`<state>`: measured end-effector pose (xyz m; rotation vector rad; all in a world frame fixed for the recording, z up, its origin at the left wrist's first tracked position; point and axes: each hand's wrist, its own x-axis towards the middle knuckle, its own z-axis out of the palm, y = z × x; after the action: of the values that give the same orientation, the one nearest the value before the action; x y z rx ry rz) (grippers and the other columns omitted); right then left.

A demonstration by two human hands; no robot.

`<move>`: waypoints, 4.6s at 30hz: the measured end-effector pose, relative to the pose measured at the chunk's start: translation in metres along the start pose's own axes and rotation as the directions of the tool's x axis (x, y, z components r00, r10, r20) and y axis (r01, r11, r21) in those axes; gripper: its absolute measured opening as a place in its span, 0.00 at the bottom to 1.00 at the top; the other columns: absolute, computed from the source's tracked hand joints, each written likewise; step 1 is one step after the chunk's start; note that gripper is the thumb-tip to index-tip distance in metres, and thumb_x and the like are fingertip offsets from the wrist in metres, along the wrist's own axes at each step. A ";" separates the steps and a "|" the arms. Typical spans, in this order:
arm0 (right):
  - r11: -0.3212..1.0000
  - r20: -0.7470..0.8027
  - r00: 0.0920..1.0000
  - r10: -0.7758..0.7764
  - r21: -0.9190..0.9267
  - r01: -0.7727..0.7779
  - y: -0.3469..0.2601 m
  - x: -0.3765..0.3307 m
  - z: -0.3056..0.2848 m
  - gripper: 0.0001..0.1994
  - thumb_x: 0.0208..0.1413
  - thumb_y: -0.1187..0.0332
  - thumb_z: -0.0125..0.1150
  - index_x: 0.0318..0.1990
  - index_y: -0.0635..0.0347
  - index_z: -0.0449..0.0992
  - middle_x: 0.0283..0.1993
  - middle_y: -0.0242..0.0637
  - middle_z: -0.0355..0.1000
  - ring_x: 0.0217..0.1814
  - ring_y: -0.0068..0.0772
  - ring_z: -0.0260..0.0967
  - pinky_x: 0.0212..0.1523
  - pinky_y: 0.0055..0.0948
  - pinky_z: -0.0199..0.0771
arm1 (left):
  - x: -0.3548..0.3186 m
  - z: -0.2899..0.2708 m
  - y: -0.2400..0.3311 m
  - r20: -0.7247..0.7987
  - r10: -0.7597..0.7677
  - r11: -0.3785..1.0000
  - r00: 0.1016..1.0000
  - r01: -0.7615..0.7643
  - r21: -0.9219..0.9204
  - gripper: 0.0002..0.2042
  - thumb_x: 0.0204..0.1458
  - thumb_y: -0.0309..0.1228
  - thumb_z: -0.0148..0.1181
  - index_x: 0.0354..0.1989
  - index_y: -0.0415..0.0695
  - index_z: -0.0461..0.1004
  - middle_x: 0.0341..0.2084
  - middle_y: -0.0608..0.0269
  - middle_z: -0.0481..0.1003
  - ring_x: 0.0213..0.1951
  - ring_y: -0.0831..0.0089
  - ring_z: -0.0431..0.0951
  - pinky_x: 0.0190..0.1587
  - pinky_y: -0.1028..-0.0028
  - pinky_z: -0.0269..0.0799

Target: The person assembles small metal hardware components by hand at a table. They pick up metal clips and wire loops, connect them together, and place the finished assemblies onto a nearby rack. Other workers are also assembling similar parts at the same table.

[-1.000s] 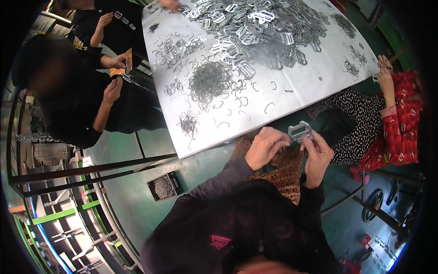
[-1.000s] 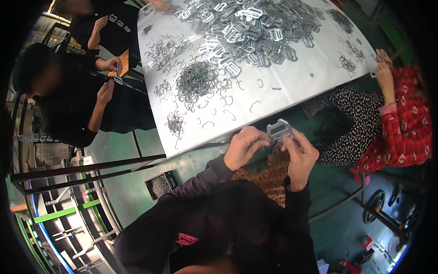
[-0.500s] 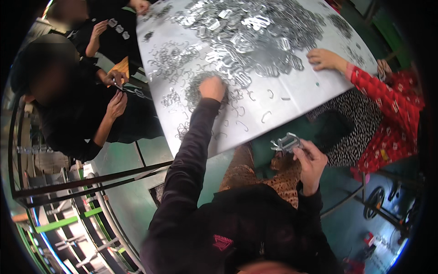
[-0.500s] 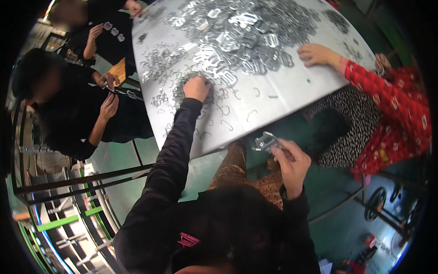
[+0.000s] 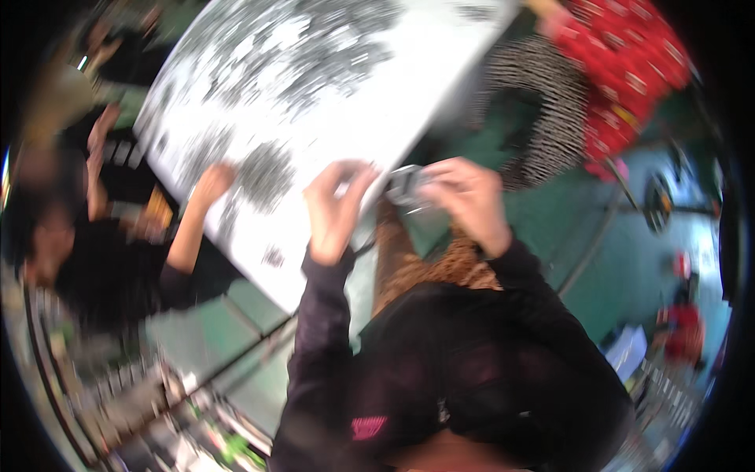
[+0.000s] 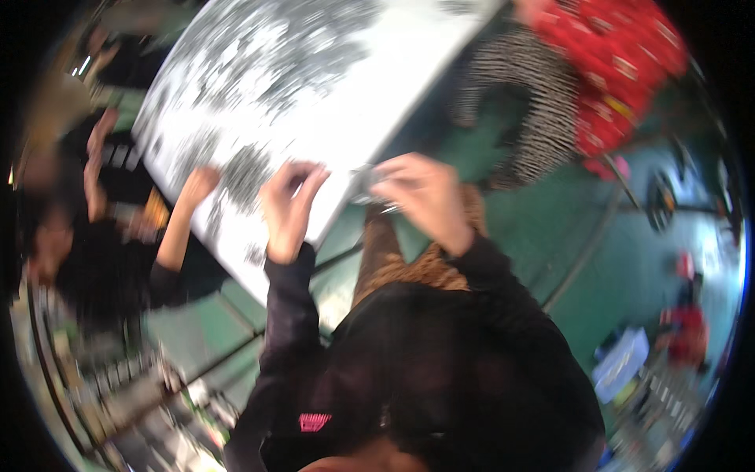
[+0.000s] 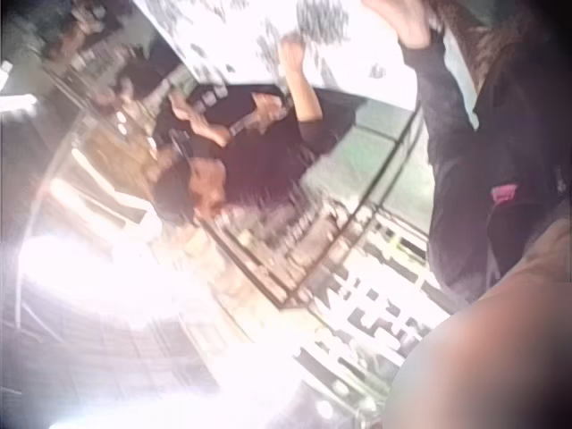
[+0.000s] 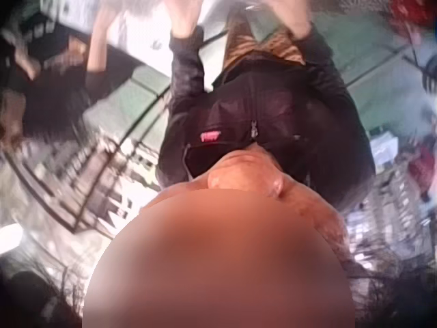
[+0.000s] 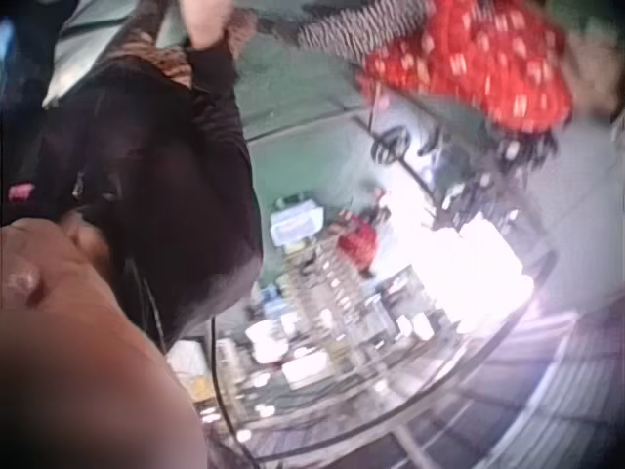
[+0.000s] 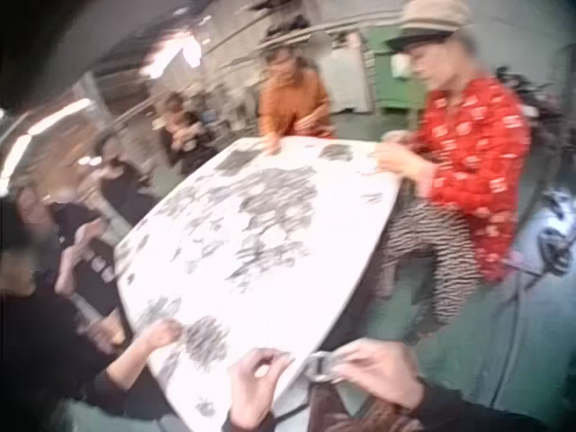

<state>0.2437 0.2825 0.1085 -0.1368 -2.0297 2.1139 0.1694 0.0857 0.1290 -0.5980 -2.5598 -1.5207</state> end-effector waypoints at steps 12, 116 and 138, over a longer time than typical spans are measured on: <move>0.986 -0.172 0.977 -0.124 0.089 0.140 0.015 -0.002 0.009 0.09 0.43 0.76 0.64 0.33 0.71 0.75 0.21 0.44 0.75 0.23 0.30 0.75 0.25 0.26 0.69 | -0.014 0.048 0.016 0.007 0.037 0.999 0.999 -0.037 -0.009 0.09 0.52 0.27 0.62 0.30 0.32 0.73 0.46 0.57 0.70 0.42 0.69 0.72 0.43 0.70 0.71; 0.998 0.098 0.993 0.066 0.001 -0.066 0.008 0.012 0.012 0.11 0.51 0.80 0.63 0.43 0.69 0.78 0.32 0.33 0.77 0.27 0.15 0.67 0.28 0.15 0.67 | 0.045 -0.052 -0.136 0.019 -0.425 0.840 0.905 0.402 -0.364 0.06 0.57 0.23 0.55 0.38 0.32 0.72 0.25 0.63 0.72 0.23 0.79 0.71 0.31 0.75 0.80; 1.000 0.205 0.979 0.010 0.027 -0.016 0.002 0.007 0.003 0.13 0.52 0.82 0.60 0.46 0.66 0.77 0.36 0.37 0.76 0.33 0.19 0.72 0.33 0.18 0.73 | -0.030 0.043 0.004 -0.046 0.132 0.953 0.990 -0.139 -0.268 0.06 0.50 0.15 0.55 0.34 0.37 0.70 0.36 0.54 0.75 0.37 0.65 0.77 0.39 0.73 0.72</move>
<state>0.2362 0.2807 0.1070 0.0763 -2.1134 2.2466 0.2026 0.1160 0.1025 -0.7581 -2.2531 -1.8294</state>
